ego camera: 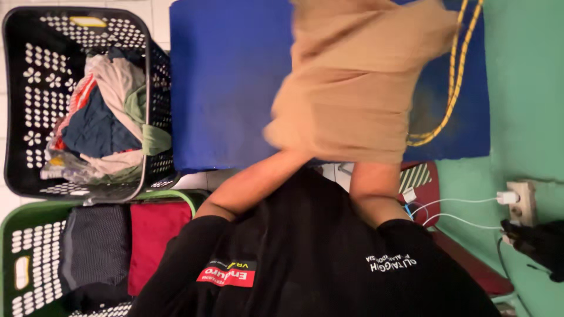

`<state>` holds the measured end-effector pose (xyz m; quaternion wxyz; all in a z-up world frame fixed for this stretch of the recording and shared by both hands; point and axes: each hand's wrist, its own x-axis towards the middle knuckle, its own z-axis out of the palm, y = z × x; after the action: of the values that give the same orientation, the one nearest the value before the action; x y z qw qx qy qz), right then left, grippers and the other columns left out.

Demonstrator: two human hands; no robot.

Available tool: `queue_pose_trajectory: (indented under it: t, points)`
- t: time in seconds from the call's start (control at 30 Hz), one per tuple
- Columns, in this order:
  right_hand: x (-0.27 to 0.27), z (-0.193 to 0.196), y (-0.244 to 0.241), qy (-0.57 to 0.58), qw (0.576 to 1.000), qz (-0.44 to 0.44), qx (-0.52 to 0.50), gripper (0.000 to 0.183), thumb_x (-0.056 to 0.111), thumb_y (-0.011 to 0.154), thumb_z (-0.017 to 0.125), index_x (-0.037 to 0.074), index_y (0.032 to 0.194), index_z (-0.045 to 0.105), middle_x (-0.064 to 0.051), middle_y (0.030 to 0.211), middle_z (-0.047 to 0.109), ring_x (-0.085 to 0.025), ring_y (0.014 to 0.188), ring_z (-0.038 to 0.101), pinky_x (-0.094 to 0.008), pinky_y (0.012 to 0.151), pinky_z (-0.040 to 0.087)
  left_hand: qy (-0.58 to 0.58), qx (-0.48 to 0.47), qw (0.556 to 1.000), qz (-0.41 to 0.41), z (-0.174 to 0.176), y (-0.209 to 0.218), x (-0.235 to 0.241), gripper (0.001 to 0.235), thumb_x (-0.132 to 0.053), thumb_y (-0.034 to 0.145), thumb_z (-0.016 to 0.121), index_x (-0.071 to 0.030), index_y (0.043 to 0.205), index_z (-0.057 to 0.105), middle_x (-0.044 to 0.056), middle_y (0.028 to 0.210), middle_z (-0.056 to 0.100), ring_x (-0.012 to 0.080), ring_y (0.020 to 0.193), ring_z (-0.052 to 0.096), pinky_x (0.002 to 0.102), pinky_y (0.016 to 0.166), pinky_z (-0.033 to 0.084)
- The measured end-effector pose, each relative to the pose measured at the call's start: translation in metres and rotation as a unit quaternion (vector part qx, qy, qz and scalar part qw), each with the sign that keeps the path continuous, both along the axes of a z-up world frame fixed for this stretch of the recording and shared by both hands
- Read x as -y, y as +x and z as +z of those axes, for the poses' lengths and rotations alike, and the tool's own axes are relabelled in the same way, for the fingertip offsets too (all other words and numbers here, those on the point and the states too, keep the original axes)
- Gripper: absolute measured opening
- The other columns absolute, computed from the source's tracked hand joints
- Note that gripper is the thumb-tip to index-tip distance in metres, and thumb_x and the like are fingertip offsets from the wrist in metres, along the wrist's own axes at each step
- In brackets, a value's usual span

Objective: The person irons and folds a shirt and a t-shirt on a table. The person uses an iron to smooth the fabrics, then folds the items by hand and places them into a laundry basket.

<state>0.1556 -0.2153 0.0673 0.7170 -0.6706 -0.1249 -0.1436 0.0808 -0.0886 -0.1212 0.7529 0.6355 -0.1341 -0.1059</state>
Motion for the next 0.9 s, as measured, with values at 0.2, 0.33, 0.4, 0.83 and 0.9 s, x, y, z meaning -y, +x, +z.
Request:
queue_pose_trajectory:
  t: [0.2, 0.33, 0.4, 0.83, 0.9]
  points:
    - [-0.019, -0.042, -0.007, -0.076, 0.992, 0.065, -0.08, 0.021, 0.013, 0.096, 0.065, 0.004, 0.114, 0.07, -0.01, 0.112, 0.072, -0.027, 0.108, 0.068, -0.042, 0.096, 0.054, -0.034, -0.037, 0.999, 0.009, 0.033, 0.01, -0.061, 0.054, -0.03, 0.095, 0.067, -0.005, 0.142, 0.057, 0.014, 0.146, 0.057, 0.0292, 0.133, 0.055, 0.041, 0.111, 0.045]
    - [0.004, -0.039, -0.004, -0.064, 0.994, 0.028, -0.08, 0.022, 0.013, 0.096, 0.065, 0.004, 0.115, 0.07, -0.01, 0.112, 0.072, -0.027, 0.108, 0.068, -0.042, 0.096, 0.053, -0.055, -0.033, 0.998, -0.018, 0.045, 0.043, -0.056, 0.053, -0.029, 0.095, 0.067, -0.005, 0.141, 0.057, 0.014, 0.144, 0.058, 0.0285, 0.131, 0.056, 0.041, 0.109, 0.046]
    - [0.023, -0.029, 0.003, -0.038, 0.997, -0.007, -0.06, 0.022, 0.013, 0.096, 0.065, 0.004, 0.115, 0.07, -0.01, 0.112, 0.072, -0.027, 0.108, 0.068, -0.041, 0.096, 0.053, -0.066, -0.036, 0.997, -0.018, 0.045, 0.058, -0.05, 0.053, -0.029, 0.095, 0.067, -0.005, 0.141, 0.058, 0.013, 0.143, 0.058, 0.0281, 0.129, 0.056, 0.041, 0.108, 0.046]
    - [0.019, -0.102, -0.012, -0.107, 0.969, 0.124, -0.185, 0.024, 0.014, 0.097, 0.065, 0.003, 0.118, 0.069, -0.01, 0.114, 0.072, -0.025, 0.108, 0.067, -0.041, 0.095, 0.053, -0.19, -0.05, 0.97, 0.143, 0.074, 0.074, -0.08, 0.051, -0.027, 0.093, 0.066, -0.004, 0.139, 0.059, 0.012, 0.136, 0.061, 0.0258, 0.122, 0.059, 0.039, 0.102, 0.048]
    - [0.016, -0.104, 0.021, -0.076, 0.97, 0.129, -0.192, 0.024, 0.014, 0.097, 0.065, 0.003, 0.118, 0.069, -0.01, 0.114, 0.072, -0.025, 0.108, 0.067, -0.041, 0.095, 0.053, -0.222, -0.054, 0.957, 0.179, 0.081, 0.07, -0.098, 0.051, -0.026, 0.093, 0.066, -0.004, 0.138, 0.06, 0.012, 0.135, 0.062, 0.0254, 0.121, 0.059, 0.039, 0.101, 0.049]
